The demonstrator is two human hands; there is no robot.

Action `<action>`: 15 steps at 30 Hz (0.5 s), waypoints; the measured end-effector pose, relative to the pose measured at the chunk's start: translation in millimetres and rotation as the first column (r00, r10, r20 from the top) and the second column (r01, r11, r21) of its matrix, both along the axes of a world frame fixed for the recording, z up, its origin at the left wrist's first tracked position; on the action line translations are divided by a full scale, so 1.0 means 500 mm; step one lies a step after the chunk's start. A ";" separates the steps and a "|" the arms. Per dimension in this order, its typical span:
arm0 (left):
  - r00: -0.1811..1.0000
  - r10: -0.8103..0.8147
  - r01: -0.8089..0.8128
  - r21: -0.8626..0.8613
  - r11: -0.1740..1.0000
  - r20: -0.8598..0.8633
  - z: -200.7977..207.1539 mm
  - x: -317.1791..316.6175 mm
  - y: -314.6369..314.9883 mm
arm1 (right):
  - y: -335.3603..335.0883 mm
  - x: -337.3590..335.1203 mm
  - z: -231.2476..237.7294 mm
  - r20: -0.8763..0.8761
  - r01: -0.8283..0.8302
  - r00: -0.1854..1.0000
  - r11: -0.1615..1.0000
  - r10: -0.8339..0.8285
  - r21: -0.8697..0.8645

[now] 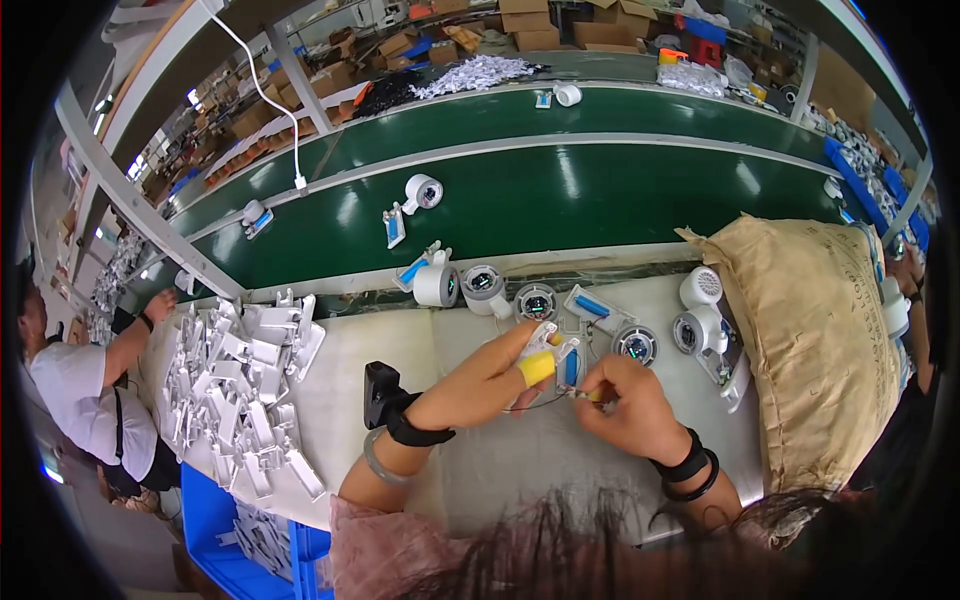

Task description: The person assembles electronic devices by connecting wires to circuit boards, fitting the boards into white plastic housings, and inserting batteries. They pick up components from the table, press the parts together, and place the completed units back onto the work surface.

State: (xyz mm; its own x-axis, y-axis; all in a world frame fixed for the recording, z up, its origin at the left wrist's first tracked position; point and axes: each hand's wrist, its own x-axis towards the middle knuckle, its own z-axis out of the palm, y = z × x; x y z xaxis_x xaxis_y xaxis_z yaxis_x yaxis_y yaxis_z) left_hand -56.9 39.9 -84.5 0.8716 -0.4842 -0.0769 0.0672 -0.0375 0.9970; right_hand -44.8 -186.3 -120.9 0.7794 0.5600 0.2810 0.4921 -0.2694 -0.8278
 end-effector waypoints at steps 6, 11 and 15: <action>0.984 0.172 -0.175 0.044 0.984 0.055 -0.057 0.004 -0.041 | 0.001 0.012 -0.009 0.441 0.289 0.842 0.950 -0.309 0.115; 0.983 0.186 -0.186 -0.035 0.982 -0.006 -0.068 -0.004 -0.063 | 0.001 0.014 -0.006 0.452 0.257 0.835 0.949 -0.312 0.180; 0.978 0.196 -0.192 -0.059 0.980 0.071 -0.077 -0.004 -0.060 | 0.008 0.006 -0.005 0.403 0.181 0.885 0.970 -0.234 0.164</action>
State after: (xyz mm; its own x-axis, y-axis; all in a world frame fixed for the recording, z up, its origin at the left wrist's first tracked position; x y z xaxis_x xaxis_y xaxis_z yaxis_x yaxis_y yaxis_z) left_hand -59.1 9.7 -123.2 0.9516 -0.3071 0.0139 -0.0080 0.0205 0.9998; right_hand -41.6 -182.2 -123.4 0.6705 0.3405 0.6591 0.7418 -0.3163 -0.5913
